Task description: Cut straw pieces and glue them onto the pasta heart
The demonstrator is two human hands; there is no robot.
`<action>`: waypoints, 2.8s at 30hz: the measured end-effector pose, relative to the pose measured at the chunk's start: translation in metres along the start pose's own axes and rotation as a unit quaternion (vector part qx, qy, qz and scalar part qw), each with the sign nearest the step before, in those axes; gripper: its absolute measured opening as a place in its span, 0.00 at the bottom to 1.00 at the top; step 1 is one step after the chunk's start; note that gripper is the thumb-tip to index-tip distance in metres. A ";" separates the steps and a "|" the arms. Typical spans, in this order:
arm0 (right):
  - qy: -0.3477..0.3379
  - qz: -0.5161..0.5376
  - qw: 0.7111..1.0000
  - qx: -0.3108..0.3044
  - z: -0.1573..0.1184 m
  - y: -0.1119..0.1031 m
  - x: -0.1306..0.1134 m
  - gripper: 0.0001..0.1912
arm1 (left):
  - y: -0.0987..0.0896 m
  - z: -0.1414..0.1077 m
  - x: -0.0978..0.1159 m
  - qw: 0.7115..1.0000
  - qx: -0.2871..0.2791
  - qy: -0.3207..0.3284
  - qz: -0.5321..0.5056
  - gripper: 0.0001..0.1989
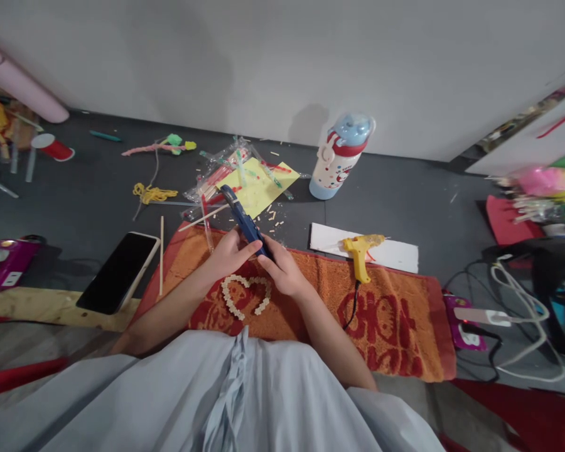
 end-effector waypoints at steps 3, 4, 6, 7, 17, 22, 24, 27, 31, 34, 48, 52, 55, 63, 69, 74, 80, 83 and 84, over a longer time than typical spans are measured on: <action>0.004 0.000 1.000 -0.002 0.000 0.000 0.001 0.34 | -0.001 0.000 0.001 1.000 0.008 0.007 -0.004 0.18; 0.005 0.000 1.000 -0.002 0.000 0.000 0.002 0.33 | -0.001 0.000 0.001 1.000 0.009 0.008 -0.004 0.18; 0.006 -0.001 1.000 -0.002 0.000 0.000 0.002 0.33 | -0.001 -0.001 0.002 1.000 0.011 0.009 -0.005 0.18; 0.006 -0.001 1.000 -0.001 0.000 0.000 0.001 0.33 | 0.000 -0.001 0.002 1.000 0.011 0.008 -0.006 0.18; 0.017 0.006 1.000 0.004 0.001 -0.003 0.001 0.33 | 0.002 -0.001 -0.001 0.999 0.022 -0.003 -0.039 0.20; 0.021 0.014 1.000 0.005 0.001 -0.002 0.003 0.34 | -0.002 -0.002 0.001 1.000 0.014 -0.009 0.003 0.21; 0.035 0.005 0.999 0.012 0.001 -0.004 0.006 0.35 | -0.012 -0.003 0.009 0.994 0.039 -0.009 0.103 0.21; 0.057 -0.014 0.998 0.023 0.001 -0.009 0.010 0.36 | -0.036 -0.004 0.026 0.957 0.127 0.009 0.259 0.16; 0.057 -0.030 0.998 0.014 0.000 -0.011 0.009 0.35 | -0.058 -0.009 0.057 0.876 0.254 0.189 0.365 0.08; 0.052 -0.040 0.998 0.003 -0.001 -0.009 0.007 0.33 | -0.061 -0.003 0.048 0.871 0.230 0.187 0.392 0.09; -0.005 -0.088 0.996 -0.018 -0.003 0.003 -0.007 0.30 | -0.060 0.000 0.040 0.876 0.221 0.072 0.423 0.10; -0.007 -0.094 0.995 -0.019 -0.004 0.004 -0.010 0.30 | -0.060 -0.002 0.041 0.880 0.231 0.074 0.409 0.10; -0.006 -0.107 0.994 -0.018 -0.003 0.004 -0.011 0.30 | -0.060 -0.002 0.042 0.883 0.235 0.072 0.401 0.10; -0.009 -0.133 0.991 -0.015 -0.003 0.006 -0.017 0.31 | -0.062 -0.002 0.041 0.893 0.242 0.052 0.376 0.11; -0.009 -0.092 0.995 -0.023 -0.005 0.002 -0.014 0.33 | -0.062 -0.002 0.040 0.902 0.233 0.057 0.359 0.10; -0.008 -0.075 0.997 -0.034 -0.006 0.000 -0.010 0.33 | -0.061 -0.001 0.039 0.905 0.217 0.069 0.359 0.10; -0.009 -0.100 0.994 -0.039 -0.003 -0.001 -0.009 0.31 | -0.063 -0.001 0.041 0.905 0.219 0.064 0.359 0.11; -0.005 -0.110 0.993 -0.046 -0.002 -0.001 -0.009 0.31 | -0.062 -0.001 0.041 0.904 0.218 0.064 0.362 0.12; -0.004 -0.113 0.992 -0.049 -0.002 -0.001 -0.009 0.31 | -0.062 -0.001 0.041 0.904 0.217 0.065 0.363 0.12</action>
Point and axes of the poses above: each hand's wrist, its own z-axis towards the middle knuckle, its own y-axis out of the palm, x = y × z, the point moved 7 cm from there along z, towards the middle knuckle, and after that the axes turned 8 degrees about -z, right-handed, at the moved point
